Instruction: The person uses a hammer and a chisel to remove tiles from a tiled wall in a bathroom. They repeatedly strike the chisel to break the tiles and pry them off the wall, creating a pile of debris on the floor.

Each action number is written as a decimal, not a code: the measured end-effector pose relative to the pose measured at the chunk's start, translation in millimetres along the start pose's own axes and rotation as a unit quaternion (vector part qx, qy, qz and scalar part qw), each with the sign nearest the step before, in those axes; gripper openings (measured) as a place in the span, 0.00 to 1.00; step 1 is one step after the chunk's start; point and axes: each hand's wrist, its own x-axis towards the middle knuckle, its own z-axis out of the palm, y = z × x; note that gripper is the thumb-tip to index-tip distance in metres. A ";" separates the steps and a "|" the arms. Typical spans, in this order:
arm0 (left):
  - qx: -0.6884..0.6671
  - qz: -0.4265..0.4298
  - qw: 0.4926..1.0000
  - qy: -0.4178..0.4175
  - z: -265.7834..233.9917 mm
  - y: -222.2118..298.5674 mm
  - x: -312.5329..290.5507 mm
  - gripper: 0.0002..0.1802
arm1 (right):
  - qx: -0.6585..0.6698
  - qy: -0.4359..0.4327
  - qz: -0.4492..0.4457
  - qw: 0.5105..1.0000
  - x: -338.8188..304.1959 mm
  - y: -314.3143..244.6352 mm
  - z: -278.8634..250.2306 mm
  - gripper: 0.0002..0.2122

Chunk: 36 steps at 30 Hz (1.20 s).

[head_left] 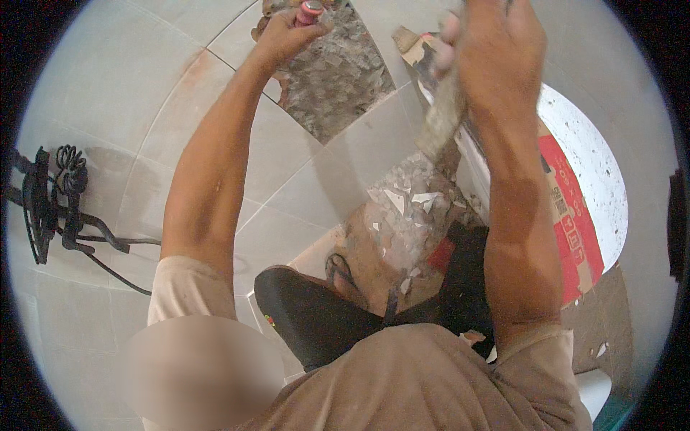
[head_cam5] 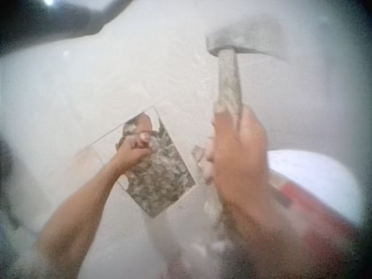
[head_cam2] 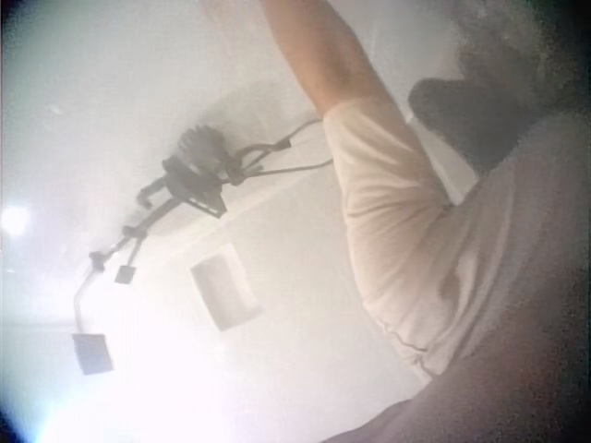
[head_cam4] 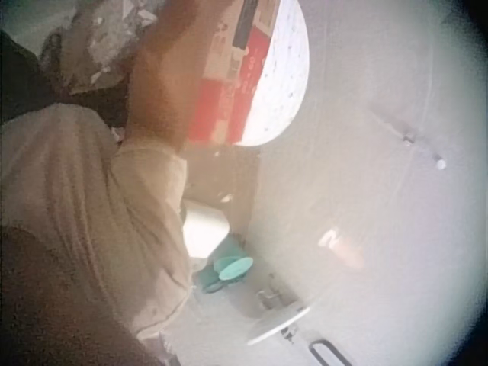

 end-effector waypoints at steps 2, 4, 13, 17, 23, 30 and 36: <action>-0.019 0.002 1.000 0.009 3.2 14.8 -15.5 0.19 | -0.027 0.030 0.024 0.999 -8.5 5.8 -11.2 0.19; -0.038 0.005 0.999 0.006 1.8 16.7 -30.8 0.24 | -0.044 -0.004 0.050 0.998 -22.1 18.2 -21.2 0.17; 0.218 0.133 0.965 0.059 68.7 11.2 -64.4 0.15 | -0.200 -0.060 0.075 0.975 -113.3 105.5 -46.0 0.11; 0.209 0.156 0.961 0.094 64.9 8.9 -63.2 0.12 | -0.182 -0.106 0.134 0.968 -125.7 114.4 -44.5 0.12; 0.231 0.146 0.955 0.116 61.0 12.3 -52.1 0.11 | -0.089 -0.097 0.220 0.967 -119.5 91.4 -31.6 0.15; 0.187 0.146 0.958 0.162 50.4 4.6 -36.7 0.11 | -0.110 -0.085 0.162 0.977 -93.1 64.9 -25.0 0.16; 0.106 0.178 0.959 0.196 44.8 6.5 -32.1 0.10 | 0.259 0.044 -0.059 0.963 -59.3 25.2 -7.8 0.15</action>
